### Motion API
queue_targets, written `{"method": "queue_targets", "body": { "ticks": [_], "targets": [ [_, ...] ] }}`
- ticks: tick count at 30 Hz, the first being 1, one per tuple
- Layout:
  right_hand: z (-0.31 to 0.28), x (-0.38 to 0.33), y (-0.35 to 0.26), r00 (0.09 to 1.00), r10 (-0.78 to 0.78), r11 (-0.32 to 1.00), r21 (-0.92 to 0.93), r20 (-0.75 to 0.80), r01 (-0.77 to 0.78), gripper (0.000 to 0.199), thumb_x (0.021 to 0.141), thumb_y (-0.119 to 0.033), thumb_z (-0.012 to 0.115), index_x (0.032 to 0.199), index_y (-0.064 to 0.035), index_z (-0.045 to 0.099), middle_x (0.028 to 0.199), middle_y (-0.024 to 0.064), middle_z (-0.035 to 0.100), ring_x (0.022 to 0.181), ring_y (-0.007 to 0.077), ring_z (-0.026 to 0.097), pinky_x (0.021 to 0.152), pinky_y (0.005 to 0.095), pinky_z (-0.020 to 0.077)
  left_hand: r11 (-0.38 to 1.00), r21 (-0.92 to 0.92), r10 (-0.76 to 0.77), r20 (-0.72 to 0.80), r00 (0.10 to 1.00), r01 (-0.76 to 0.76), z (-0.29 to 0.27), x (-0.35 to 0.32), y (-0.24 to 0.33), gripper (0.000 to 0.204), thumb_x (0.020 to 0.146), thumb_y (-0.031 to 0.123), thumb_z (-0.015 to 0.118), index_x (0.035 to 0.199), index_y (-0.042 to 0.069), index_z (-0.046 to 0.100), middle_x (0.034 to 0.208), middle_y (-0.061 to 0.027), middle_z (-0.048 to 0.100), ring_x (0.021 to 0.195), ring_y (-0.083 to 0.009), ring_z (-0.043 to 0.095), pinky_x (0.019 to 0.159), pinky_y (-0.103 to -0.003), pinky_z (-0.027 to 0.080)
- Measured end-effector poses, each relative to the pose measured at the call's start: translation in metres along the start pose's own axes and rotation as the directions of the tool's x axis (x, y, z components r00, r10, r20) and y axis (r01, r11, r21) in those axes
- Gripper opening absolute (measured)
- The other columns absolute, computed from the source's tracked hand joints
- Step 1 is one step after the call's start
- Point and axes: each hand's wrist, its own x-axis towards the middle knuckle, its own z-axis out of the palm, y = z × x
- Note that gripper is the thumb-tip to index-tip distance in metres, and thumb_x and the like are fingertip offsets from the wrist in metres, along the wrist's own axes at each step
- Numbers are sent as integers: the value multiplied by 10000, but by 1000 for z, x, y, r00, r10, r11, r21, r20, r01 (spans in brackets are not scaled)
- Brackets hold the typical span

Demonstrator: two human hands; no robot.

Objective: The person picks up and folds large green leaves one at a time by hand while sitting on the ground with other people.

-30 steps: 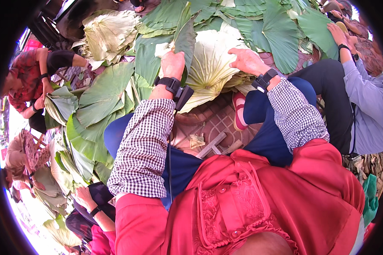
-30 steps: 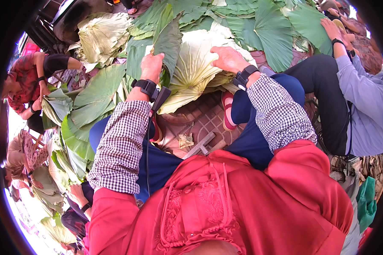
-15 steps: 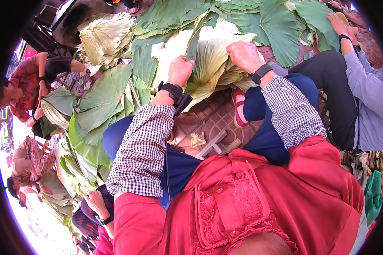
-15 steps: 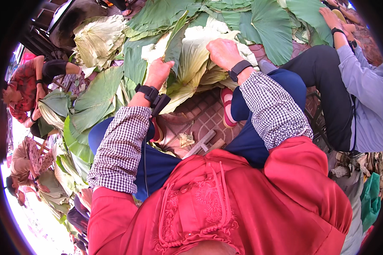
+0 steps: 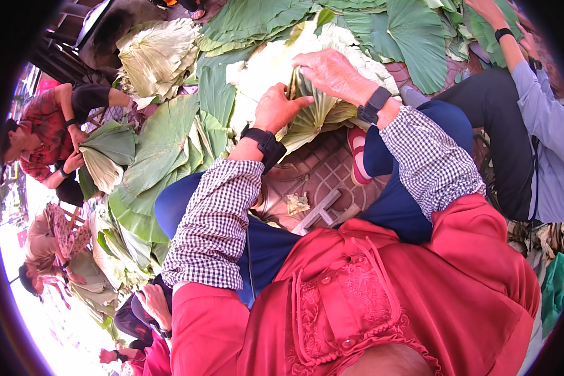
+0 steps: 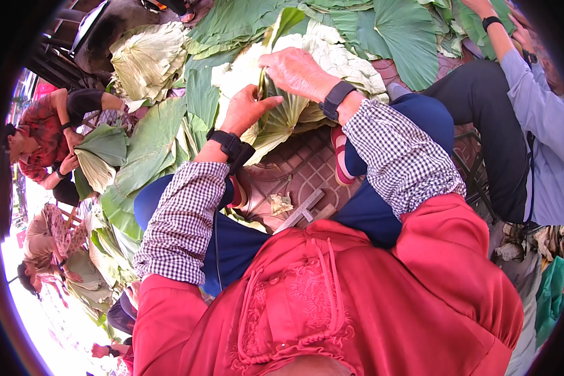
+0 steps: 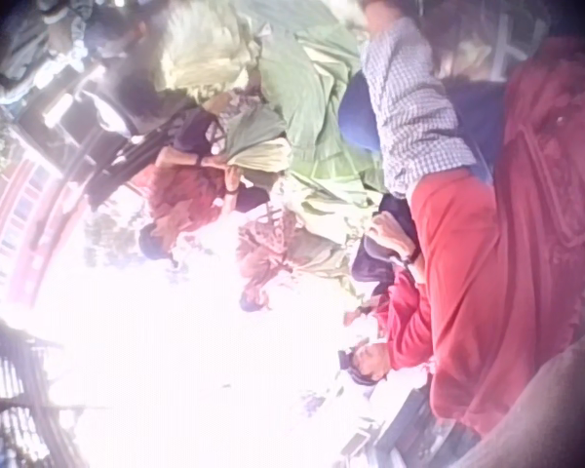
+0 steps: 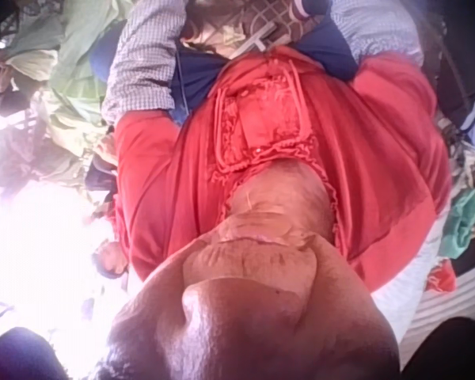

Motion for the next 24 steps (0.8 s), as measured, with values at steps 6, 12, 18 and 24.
{"method": "queue_targets", "body": {
  "ticks": [6,12,18,24],
  "targets": [
    [-21,6,-6,990,89,897,423,112,-128,393,731,-65,531,1118,-107,583,758,134,647,709,323,619,656,381,491,958,-257,-192,-245,950,128,-2,2,-19,345,779,242,567,1020,3,626,925,-241,642,903,-392,606,823,-428,460],
    [13,-43,15,944,110,952,-307,312,-9,225,685,-26,541,899,-74,593,695,131,628,725,323,632,606,423,490,905,-389,-266,-201,943,173,2,9,-35,354,767,228,575,1049,20,626,976,-216,647,954,-380,595,863,-415,446],
    [32,-54,20,959,11,939,-334,284,88,100,680,-73,568,769,-71,613,687,121,629,672,327,628,560,424,485,937,-304,-232,-163,959,174,3,8,-29,400,764,250,579,1064,-13,609,993,-238,635,980,-379,587,877,-413,439],
    [30,-47,17,968,90,934,-357,236,0,128,722,-107,527,774,-60,634,710,139,636,695,330,637,585,417,496,960,-237,-191,-164,968,150,2,4,-31,411,764,264,577,1046,-33,609,986,-257,629,981,-382,586,883,-414,436]
  ]
}}
